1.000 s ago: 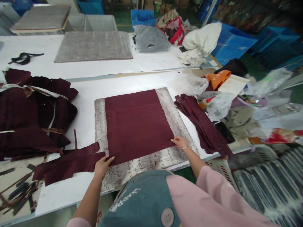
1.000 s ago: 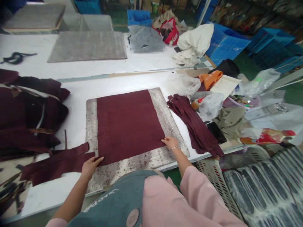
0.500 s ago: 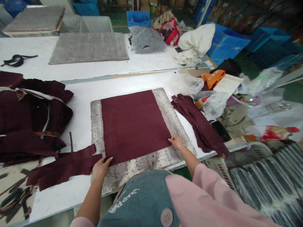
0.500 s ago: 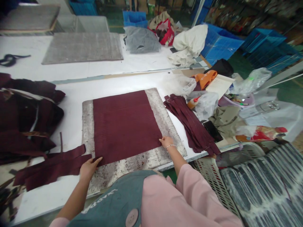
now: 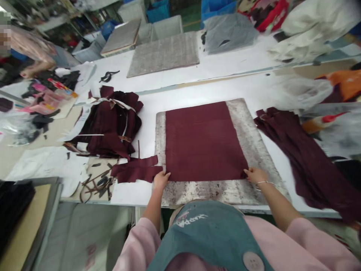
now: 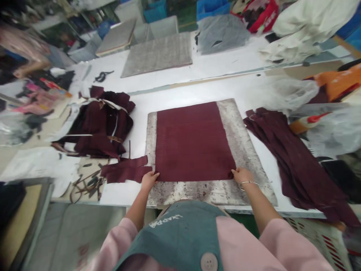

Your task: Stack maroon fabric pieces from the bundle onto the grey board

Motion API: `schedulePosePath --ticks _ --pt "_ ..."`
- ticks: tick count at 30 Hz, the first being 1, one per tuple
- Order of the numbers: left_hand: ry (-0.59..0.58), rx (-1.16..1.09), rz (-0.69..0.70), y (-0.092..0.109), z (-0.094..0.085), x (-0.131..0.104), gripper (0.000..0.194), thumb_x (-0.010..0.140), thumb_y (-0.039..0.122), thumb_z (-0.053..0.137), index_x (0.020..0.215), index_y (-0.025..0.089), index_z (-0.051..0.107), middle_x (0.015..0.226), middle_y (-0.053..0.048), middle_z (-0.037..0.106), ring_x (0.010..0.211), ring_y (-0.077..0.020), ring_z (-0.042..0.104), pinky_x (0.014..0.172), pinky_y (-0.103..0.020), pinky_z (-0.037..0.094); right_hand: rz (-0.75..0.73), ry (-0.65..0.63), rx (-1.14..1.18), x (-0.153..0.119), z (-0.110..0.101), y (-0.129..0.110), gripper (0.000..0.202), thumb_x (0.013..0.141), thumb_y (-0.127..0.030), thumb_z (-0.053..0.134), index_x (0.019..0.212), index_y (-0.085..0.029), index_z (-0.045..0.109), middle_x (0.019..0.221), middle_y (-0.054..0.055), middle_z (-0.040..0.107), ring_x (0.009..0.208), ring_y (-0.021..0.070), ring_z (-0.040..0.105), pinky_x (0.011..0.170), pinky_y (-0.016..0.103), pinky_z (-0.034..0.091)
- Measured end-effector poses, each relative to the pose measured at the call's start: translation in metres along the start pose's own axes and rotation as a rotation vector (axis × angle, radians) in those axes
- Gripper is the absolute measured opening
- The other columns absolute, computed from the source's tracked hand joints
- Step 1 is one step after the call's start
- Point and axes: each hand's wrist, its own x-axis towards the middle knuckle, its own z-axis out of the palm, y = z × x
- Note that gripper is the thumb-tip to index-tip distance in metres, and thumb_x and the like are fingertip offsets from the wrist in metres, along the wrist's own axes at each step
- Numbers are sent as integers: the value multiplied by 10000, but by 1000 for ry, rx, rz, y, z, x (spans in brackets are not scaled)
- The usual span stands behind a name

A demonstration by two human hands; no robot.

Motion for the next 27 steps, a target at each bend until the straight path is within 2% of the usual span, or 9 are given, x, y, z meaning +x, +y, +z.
schedulePosePath --ticks 10,18,27 --pt "-10 -35 -20 2 2 -2 247 777 406 567 754 162 593 707 -35 674 538 -140 644 536 -209 418 41 -11 -17 9 8 1 305 867 -349 480 623 -193 574 598 42 639 631 193 612 593 300 388" --pt "-3 52 -10 5 1 -4 251 787 419 543 764 174 593 711 -44 681 590 -166 654 595 -234 417 31 -7 -3 8 9 -1 292 868 -319 471 668 -172 625 611 62 651 609 178 629 595 278 430" --pt "-4 140 5 7 0 -4 276 770 462 511 753 196 584 666 -32 669 653 -204 655 614 -266 396 17 56 -69 2 6 -7 278 873 -329 484 812 -132 669 727 125 679 792 229 645 670 290 429"
